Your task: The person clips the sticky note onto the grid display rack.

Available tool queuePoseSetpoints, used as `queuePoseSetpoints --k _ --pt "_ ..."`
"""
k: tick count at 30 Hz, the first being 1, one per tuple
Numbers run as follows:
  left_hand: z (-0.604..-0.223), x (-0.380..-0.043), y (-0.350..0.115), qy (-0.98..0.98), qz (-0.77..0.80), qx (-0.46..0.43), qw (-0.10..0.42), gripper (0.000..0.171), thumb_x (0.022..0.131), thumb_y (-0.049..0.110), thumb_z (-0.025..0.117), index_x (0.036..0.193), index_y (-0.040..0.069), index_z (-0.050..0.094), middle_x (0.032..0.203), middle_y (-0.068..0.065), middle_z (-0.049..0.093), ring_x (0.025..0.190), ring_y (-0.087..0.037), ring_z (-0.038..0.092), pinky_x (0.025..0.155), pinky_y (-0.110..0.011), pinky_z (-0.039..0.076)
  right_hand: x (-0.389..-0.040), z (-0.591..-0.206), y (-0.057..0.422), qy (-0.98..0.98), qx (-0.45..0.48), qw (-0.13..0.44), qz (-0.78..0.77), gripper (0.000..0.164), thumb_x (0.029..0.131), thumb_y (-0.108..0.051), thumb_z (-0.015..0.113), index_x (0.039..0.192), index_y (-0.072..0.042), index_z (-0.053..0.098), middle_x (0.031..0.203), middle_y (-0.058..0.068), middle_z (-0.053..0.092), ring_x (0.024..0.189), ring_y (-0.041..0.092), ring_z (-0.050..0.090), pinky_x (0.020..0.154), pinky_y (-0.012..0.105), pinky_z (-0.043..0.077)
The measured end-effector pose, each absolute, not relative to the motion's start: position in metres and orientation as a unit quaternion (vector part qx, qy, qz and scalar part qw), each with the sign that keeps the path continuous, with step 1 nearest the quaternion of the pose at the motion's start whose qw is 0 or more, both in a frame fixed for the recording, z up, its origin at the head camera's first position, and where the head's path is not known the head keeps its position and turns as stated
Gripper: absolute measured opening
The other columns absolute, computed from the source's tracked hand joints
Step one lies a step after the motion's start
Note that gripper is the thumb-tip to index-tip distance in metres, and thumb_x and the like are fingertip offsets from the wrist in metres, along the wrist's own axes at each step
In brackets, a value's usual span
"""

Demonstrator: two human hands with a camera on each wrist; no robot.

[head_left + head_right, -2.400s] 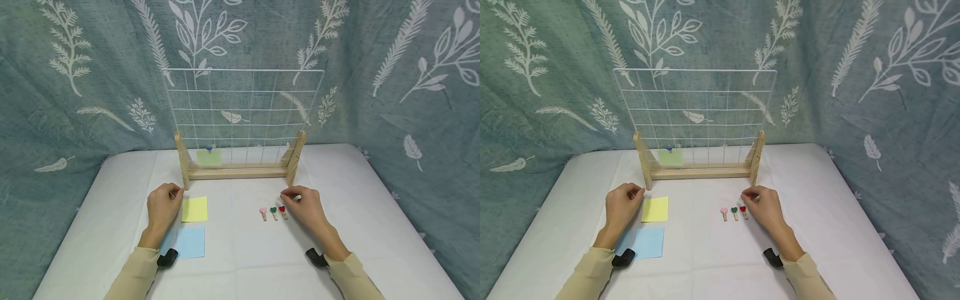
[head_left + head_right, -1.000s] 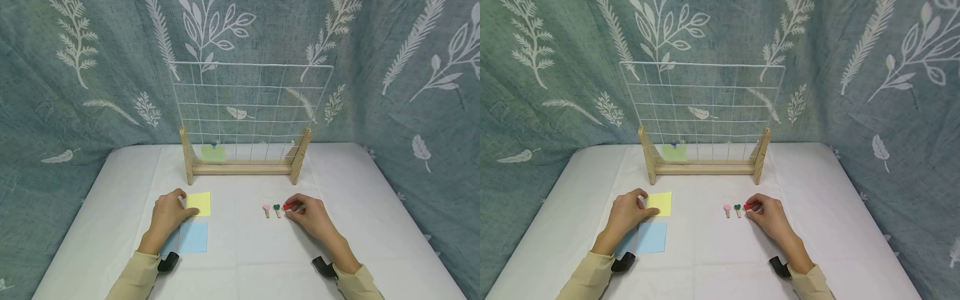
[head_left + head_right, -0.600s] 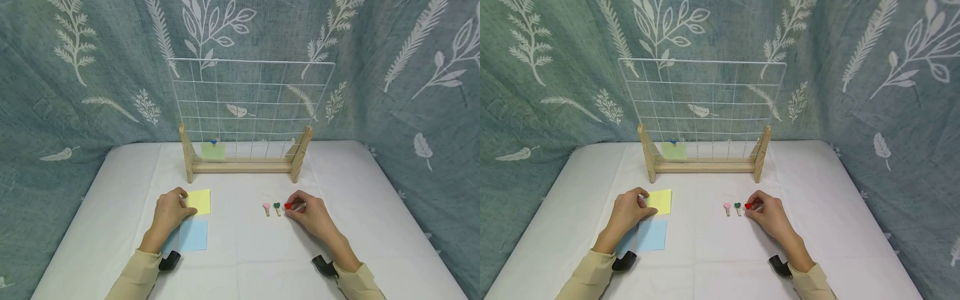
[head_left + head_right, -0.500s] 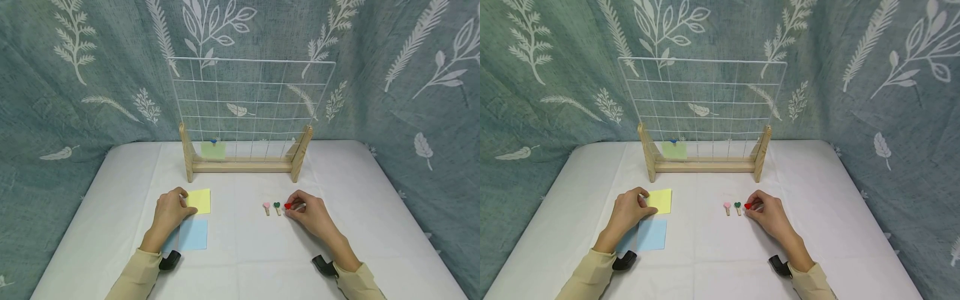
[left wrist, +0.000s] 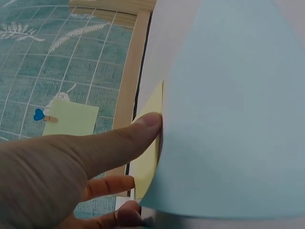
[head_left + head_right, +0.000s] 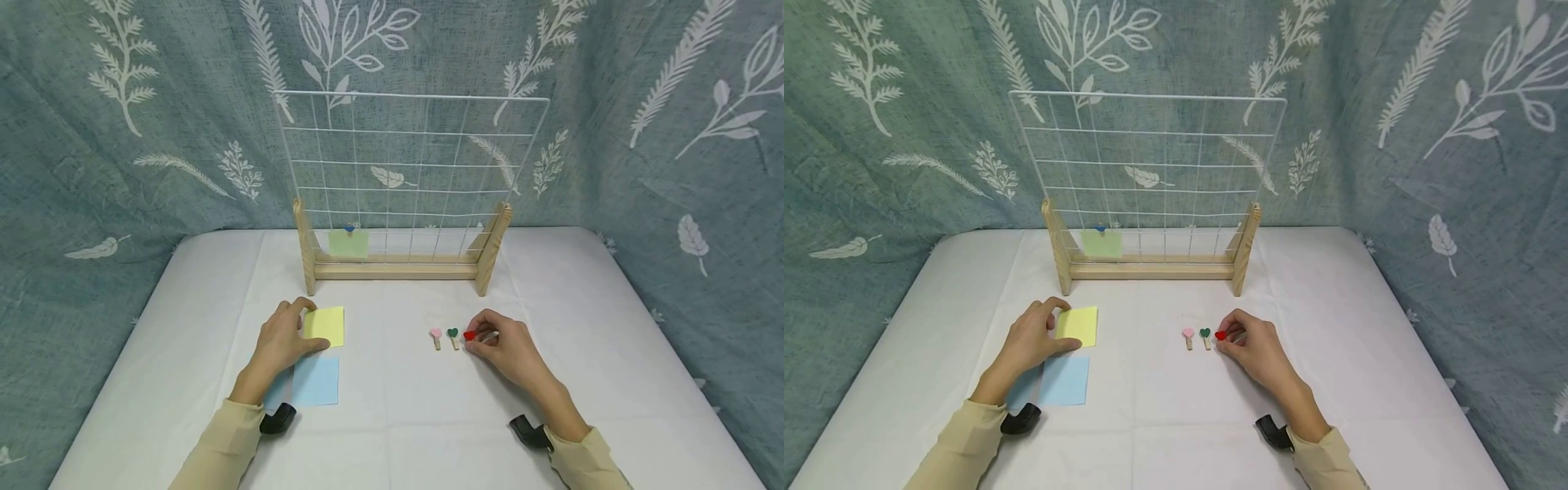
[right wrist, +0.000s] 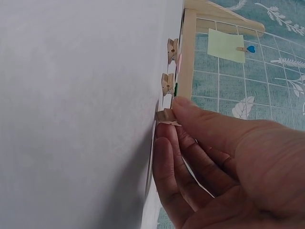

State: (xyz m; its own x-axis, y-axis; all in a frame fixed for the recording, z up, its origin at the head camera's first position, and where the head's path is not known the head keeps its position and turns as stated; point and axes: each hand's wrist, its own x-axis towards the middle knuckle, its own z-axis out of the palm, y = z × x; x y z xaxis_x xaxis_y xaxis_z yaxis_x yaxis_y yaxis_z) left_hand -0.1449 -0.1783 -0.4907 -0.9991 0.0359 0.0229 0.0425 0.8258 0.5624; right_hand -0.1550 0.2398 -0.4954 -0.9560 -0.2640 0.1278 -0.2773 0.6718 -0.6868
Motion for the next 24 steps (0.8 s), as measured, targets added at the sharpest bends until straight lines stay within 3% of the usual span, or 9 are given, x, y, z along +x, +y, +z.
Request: queuePoseSetpoints --k 6,11,18,24 --pt "-0.489 -0.154 -0.182 -0.951 -0.308 -0.027 -0.023 0.071 0.073 0.031 0.099 0.127 0.007 0.059 0.101 -0.014 0.053 0.083 -0.025 0.049 0.066 -0.034 0.040 -0.155 -0.497 0.241 -0.915 0.147 0.012 0.376 0.025 0.084 -0.007 0.088 0.099 -0.014 0.071 0.093 -0.003 0.075 0.085 0.012 0.071 0.071 0.022 0.056" --pt "-0.490 -0.157 -0.184 -0.943 -0.333 -0.021 -0.004 0.058 0.075 0.021 0.097 0.114 0.008 0.058 0.116 -0.018 0.052 0.097 -0.032 0.055 0.077 -0.042 0.046 -0.154 -0.498 0.242 -0.914 0.149 0.011 0.378 0.023 0.085 -0.008 0.088 0.099 -0.014 0.071 0.093 -0.003 0.075 0.085 0.011 0.071 0.071 0.022 0.056" --pt "-0.493 -0.158 -0.185 -0.929 -0.366 -0.023 0.056 0.021 0.086 -0.004 0.080 0.097 0.005 0.065 0.096 -0.012 0.068 0.073 -0.019 0.055 0.066 -0.030 0.045 -0.155 -0.495 0.242 -0.915 0.158 0.033 0.371 0.017 0.087 -0.010 0.086 0.095 -0.017 0.073 0.090 -0.007 0.075 0.084 0.010 0.071 0.072 0.023 0.059" --pt "-0.493 -0.157 -0.186 -0.919 -0.384 -0.013 0.094 0.017 0.086 -0.009 0.074 0.093 0.006 0.069 0.087 -0.009 0.069 0.069 -0.017 0.055 0.062 -0.027 0.044 -0.156 -0.493 0.242 -0.911 0.164 0.043 0.375 0.022 0.087 -0.006 0.086 0.104 -0.014 0.075 0.092 -0.006 0.076 0.086 0.012 0.072 0.074 0.025 0.060"
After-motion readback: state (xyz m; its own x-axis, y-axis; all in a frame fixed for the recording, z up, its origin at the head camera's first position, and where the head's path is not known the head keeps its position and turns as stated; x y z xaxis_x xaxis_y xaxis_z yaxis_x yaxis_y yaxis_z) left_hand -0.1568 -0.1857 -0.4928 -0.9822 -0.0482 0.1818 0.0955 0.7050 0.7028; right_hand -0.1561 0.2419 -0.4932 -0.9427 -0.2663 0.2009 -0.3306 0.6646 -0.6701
